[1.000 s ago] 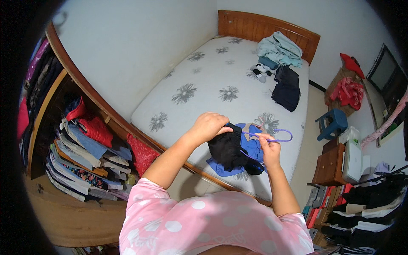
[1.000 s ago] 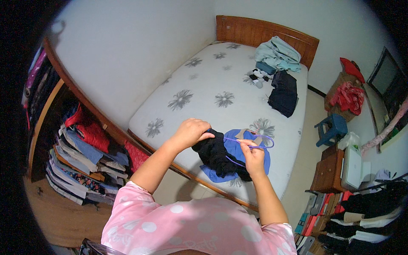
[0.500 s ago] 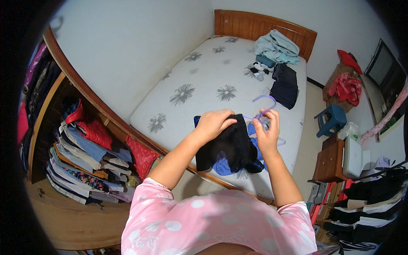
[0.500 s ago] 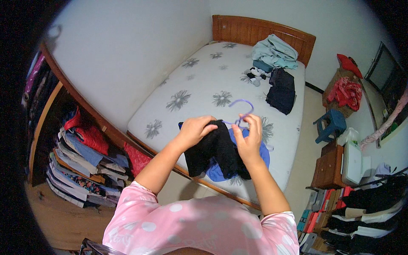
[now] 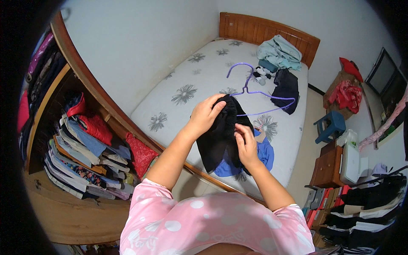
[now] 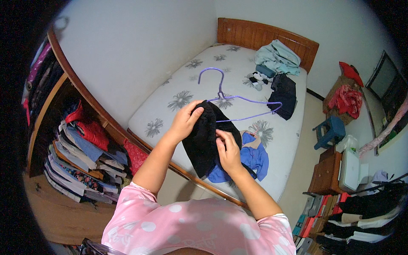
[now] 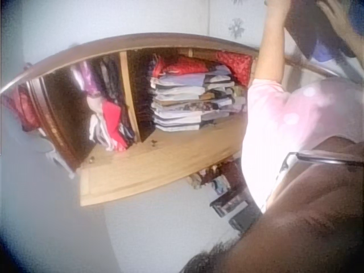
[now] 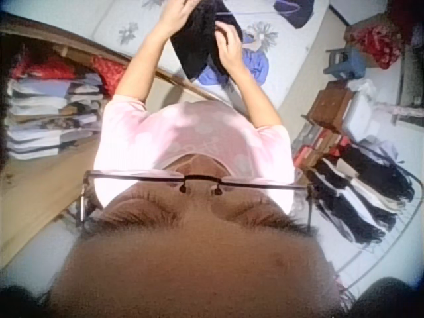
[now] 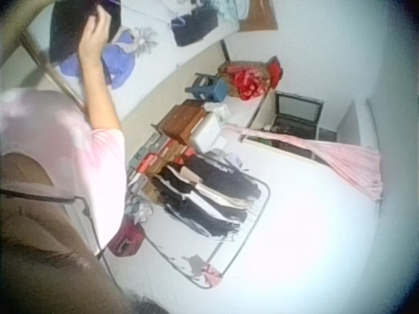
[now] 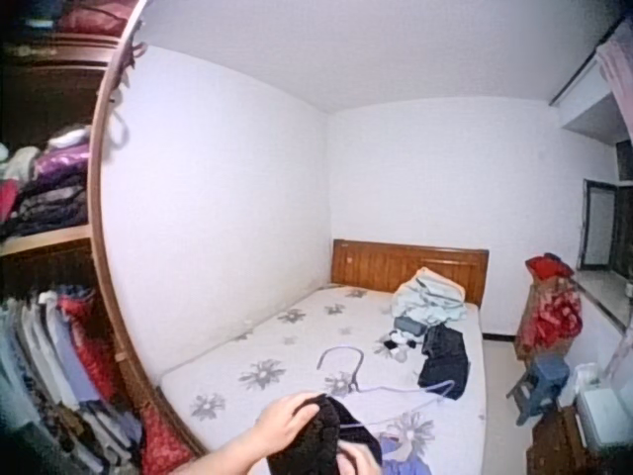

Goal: The person takes various clothing items from a bed, places them onto hangers, and then hangs them inside a wooden wardrobe.

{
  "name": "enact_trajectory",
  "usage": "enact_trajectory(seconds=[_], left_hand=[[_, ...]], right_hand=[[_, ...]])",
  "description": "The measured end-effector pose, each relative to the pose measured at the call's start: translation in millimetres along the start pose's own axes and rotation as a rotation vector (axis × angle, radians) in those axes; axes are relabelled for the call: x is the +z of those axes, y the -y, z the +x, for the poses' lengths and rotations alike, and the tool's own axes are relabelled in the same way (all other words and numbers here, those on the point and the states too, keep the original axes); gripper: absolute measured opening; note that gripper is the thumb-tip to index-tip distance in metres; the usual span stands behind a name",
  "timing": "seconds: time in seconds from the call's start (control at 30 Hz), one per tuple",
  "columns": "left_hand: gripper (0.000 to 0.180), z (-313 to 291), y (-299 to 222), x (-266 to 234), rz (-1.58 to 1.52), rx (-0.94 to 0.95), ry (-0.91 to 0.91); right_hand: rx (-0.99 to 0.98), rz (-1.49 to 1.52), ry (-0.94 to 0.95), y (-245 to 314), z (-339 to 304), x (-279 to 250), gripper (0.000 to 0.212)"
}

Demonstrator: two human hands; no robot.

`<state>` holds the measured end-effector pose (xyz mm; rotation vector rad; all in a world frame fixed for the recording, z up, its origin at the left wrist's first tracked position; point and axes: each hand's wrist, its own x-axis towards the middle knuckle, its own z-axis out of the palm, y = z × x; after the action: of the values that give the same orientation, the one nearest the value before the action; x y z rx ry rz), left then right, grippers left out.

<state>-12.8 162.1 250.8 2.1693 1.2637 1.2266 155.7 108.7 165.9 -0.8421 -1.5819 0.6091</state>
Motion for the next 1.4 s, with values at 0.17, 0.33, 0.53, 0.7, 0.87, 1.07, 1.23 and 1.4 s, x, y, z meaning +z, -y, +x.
enact_trajectory(seconds=[0.17,0.33,0.53,0.7,0.87,1.07,1.23,1.4], left_hand=[[0.034,1,-1,-13,-0.097,-0.025,-0.099],[0.034,0,10,-24,-0.154,-0.01,-0.155],[0.031,-8,4,-16,-0.167,-0.038,-0.117],[0.029,-24,22,-25,-0.114,-0.08,-0.111],[0.027,-34,28,-34,-0.017,-0.104,-0.054],[0.026,-35,16,-43,0.091,0.012,-0.074],[0.025,-40,11,-44,0.129,0.062,-0.051],[0.026,-46,34,-48,0.029,0.011,-0.153]], right_hand=[[0.132,-0.265,0.024,-25,-17,-7,0.014],[0.109,-0.59,0.049,-39,-25,-18,0.012],[0.383,-0.457,0.173,-78,-36,-26,0.015],[0.398,-0.552,0.102,-83,-12,-73,0.019],[0.421,-0.572,0.116,-60,36,-141,0.027],[0.345,-0.591,0.257,32,71,-142,0.033],[0.252,-0.433,0.272,40,61,-114,0.042],[0.537,0.145,0.152,59,38,-83,0.034]])
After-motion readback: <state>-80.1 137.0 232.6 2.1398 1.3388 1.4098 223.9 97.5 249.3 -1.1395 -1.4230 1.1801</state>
